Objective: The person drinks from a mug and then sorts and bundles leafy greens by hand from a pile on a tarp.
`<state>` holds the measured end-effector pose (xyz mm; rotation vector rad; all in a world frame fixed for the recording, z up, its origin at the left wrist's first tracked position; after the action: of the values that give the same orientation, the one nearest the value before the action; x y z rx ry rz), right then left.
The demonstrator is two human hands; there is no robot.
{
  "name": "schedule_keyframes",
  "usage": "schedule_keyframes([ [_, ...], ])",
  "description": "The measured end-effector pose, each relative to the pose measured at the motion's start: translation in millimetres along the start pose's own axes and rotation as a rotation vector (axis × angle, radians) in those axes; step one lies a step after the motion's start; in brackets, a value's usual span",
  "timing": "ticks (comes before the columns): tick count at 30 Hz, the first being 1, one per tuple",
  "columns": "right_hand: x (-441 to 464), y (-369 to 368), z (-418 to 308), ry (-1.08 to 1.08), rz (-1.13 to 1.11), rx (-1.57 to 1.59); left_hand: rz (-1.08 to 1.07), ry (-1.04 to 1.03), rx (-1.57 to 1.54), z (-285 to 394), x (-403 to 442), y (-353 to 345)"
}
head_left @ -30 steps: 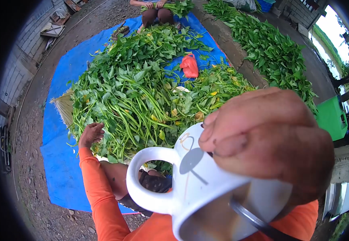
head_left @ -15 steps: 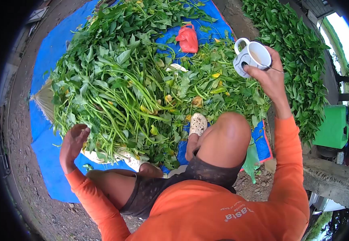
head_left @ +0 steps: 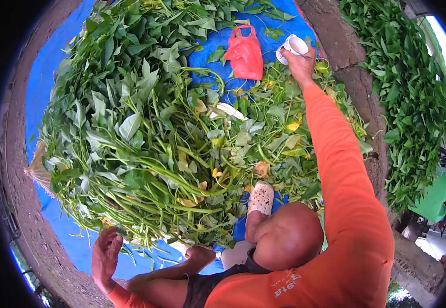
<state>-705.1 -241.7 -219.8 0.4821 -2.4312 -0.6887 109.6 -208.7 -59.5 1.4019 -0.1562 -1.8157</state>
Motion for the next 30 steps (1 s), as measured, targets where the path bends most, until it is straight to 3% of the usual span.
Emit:
schedule_keyframes([
  [5,17,-61,30,-0.161,-0.058,-0.069,0.091,0.095,-0.053,-35,-3,12],
  [14,35,-149,48,-0.129,-0.133,-0.092,0.204,0.223,0.044,-35,-26,9],
  [20,32,-167,51,-0.108,-0.199,-0.078,0.234,0.211,0.161,-21,-25,4],
  [26,19,-148,68,-0.243,-0.275,-0.217,0.178,0.106,0.213,24,-12,-6],
  [28,12,-99,87,-0.304,-0.183,-0.211,0.197,0.033,0.155,28,-11,-6],
  [30,-15,-26,56,-0.121,0.035,0.009,0.208,-0.025,0.197,34,-11,-10],
])
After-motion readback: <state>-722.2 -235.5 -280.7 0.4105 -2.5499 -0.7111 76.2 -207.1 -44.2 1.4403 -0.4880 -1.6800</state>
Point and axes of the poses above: each hand's wrist, its own x-axis towards the middle knuckle, its own y-axis out of the back of the hand, z = x × y, the point moved 10 cm from there along x, towards the middle knuckle, and after that the axes turned 2 degrees about y, right-handed, at the moved point
